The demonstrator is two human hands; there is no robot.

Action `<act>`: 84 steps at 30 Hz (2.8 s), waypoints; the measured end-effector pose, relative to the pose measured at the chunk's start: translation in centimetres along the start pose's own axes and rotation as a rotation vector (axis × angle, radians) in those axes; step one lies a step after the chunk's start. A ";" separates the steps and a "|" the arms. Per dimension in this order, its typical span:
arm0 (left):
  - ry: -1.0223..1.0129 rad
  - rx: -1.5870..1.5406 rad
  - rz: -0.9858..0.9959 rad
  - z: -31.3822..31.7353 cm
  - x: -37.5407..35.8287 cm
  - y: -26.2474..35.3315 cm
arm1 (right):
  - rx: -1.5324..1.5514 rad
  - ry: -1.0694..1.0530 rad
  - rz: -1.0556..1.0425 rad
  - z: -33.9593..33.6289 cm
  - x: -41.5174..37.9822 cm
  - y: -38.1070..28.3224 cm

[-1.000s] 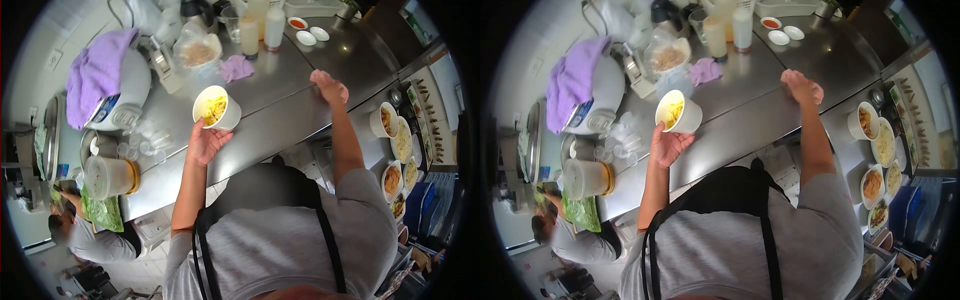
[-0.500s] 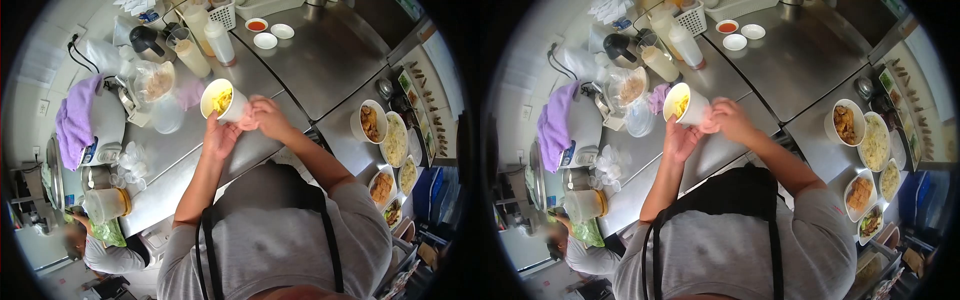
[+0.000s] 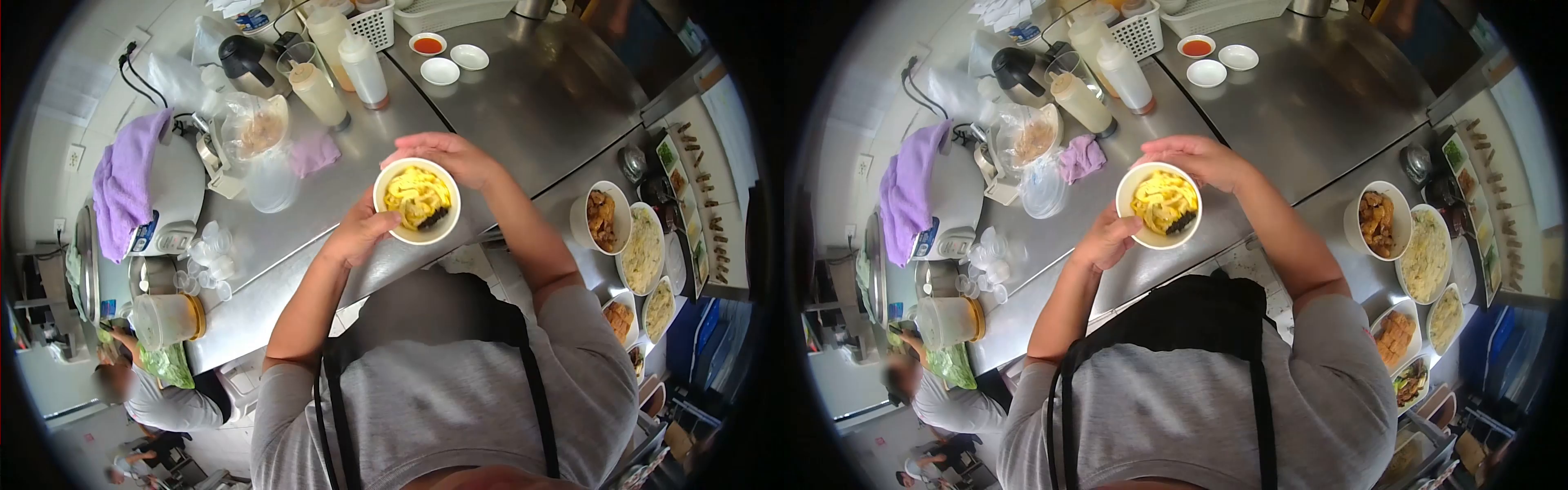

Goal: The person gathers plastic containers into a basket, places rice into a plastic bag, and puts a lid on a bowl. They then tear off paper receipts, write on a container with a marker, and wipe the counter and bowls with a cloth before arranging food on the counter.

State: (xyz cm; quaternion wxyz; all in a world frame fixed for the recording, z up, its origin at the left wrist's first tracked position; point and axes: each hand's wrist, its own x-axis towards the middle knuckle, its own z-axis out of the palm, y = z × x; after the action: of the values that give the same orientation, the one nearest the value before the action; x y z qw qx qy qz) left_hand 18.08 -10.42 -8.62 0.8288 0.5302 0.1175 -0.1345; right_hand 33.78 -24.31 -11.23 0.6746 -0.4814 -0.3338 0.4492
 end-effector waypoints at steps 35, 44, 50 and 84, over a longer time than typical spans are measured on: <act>0.132 -0.575 -0.103 -5.4 -2.7 -1.1 | -1.426 0.446 -0.739 11.4 0.1 10.4; 0.445 -0.043 -0.123 -16.4 -8.8 -5.4 | -1.645 1.351 -0.281 10.3 -1.5 3.8; 0.610 0.129 -0.118 -19.6 -10.7 -5.5 | -1.344 1.051 -0.410 14.5 -8.6 16.5; 0.903 0.050 0.470 -15.2 -10.2 -8.7 | -1.300 1.333 0.838 -24.1 -49.2 38.9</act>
State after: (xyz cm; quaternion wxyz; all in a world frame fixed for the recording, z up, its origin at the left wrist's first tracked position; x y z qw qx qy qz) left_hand 4.69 0.94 -18.79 0.6901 0.5674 0.3384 0.2954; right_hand 25.58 -73.21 -56.55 0.1197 -0.9846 0.1256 0.0217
